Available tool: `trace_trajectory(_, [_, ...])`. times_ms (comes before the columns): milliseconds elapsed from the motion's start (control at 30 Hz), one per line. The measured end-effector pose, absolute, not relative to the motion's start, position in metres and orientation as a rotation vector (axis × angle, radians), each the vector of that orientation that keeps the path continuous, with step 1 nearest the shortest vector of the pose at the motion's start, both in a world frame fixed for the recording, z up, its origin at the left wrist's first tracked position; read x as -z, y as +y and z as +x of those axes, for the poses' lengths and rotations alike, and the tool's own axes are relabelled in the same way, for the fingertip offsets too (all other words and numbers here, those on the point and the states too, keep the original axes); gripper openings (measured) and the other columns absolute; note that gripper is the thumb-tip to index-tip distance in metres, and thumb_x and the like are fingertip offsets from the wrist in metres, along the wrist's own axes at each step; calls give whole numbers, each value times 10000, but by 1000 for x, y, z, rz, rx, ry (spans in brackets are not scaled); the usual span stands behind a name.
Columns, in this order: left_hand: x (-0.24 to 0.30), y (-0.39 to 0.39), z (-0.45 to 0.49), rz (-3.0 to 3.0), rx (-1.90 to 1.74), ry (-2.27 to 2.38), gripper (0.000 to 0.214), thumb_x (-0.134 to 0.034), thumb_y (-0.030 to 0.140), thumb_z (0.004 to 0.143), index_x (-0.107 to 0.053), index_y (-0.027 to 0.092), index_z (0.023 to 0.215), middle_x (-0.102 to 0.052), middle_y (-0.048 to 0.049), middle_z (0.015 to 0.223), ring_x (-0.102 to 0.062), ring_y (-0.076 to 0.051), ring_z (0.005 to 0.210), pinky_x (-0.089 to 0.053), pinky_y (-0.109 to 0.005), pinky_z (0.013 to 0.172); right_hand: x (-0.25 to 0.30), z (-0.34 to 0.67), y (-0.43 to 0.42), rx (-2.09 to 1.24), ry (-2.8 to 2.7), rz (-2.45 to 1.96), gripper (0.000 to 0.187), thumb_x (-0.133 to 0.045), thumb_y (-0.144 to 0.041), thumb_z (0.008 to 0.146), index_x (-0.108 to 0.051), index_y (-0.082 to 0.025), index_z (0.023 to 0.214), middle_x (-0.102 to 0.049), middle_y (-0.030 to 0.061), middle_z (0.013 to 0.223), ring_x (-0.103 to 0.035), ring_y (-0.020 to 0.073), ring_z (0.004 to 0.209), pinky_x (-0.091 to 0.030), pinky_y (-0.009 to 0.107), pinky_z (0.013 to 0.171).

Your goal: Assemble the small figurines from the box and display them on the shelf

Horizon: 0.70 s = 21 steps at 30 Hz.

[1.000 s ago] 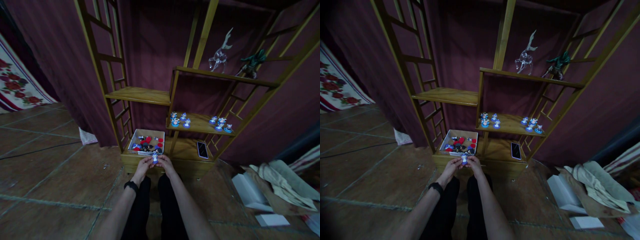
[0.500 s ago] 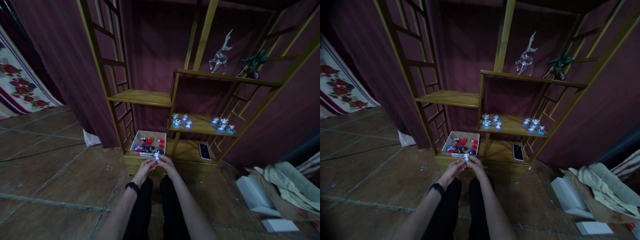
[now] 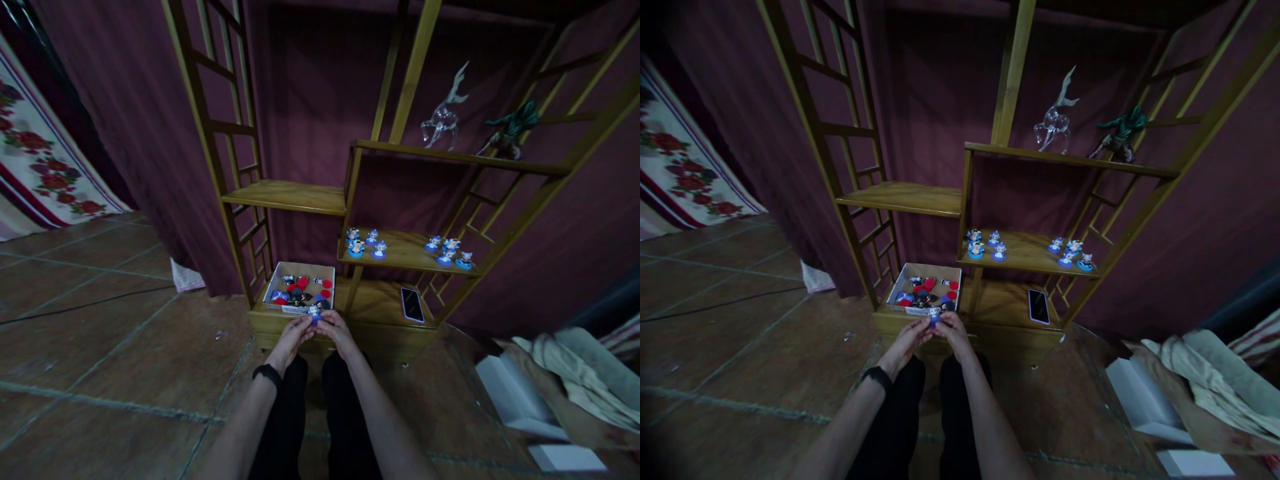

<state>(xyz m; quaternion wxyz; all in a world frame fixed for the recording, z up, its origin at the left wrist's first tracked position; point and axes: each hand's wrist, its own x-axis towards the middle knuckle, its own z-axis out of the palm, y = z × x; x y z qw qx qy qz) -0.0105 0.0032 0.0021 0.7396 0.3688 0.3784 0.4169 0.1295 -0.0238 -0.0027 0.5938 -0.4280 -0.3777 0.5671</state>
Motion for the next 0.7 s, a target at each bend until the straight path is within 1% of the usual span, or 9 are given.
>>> trace_trajectory(167, [-6, 1, -9, 824, -902, 856, 320, -680, 414, 632, -613, 137, 778, -667, -63, 709, -611, -116, 616, -454, -239, 638, 8, 130, -20, -1287, -900, -1017, 326, -700, -384, 576, -565, -194, 805, -601, -21, 695, -566, 100, 581, -486, 266, 601])
trace_trajectory(300, [-7, 0, -8, 886, -897, 890, 374, -649, 475, 630, -614, 120, 742, -648, -66, 666, -591, -117, 581, -430, -222, 573, 9, 131, -18, -1268, -864, -1055, 367, -688, -433, 569, -571, -187, 814, -588, -25, 639, -533, 90, 526, -464, 239, 535])
trace_trajectory(400, [-8, 0, -8, 890, -1049, 954, 358, -688, 440, 589, -613, 121, 732, -622, -35, 632, -557, -100, 551, -398, -198, 522, 8, 131, -19, -1267, -820, -1087, 398, -694, -446, 551, -576, -180, 822, -592, -19, 651, -522, 83, 513, -446, 223, 508])
trace_trajectory(500, [-8, 0, -8, 900, -1156, 946, 376, -712, 385, 572, -633, 137, 843, -638, -35, 736, -560, -108, 618, -400, -195, 537, 7, 131, -20, -1303, -818, -1106, 394, -691, -446, 558, -588, -165, 814, -604, -5, 671, -519, 79, 507, -439, 226, 511])
trace_trajectory(600, [-9, 0, -8, 936, -1107, 925, 395, -723, 344, 561, -649, 138, 890, -652, -60, 829, -572, -130, 676, -401, -200, 544, 7, 131, -21, -1359, -845, -1155, 385, -690, -448, 558, -601, -151, 787, -591, -11, 600, -508, 80, 481, -429, 229, 503])
trace_trajectory(700, [-7, 2, -8, 930, -1058, 919, 349, -735, 277, 547, -656, 125, 851, -652, -53, 766, -560, -113, 608, -401, -204, 534, 5, 130, -21, -1368, -854, -1168, 394, -681, -446, 572, -605, -153, 825, -575, -22, 566, -507, 84, 477, -422, 226, 495])
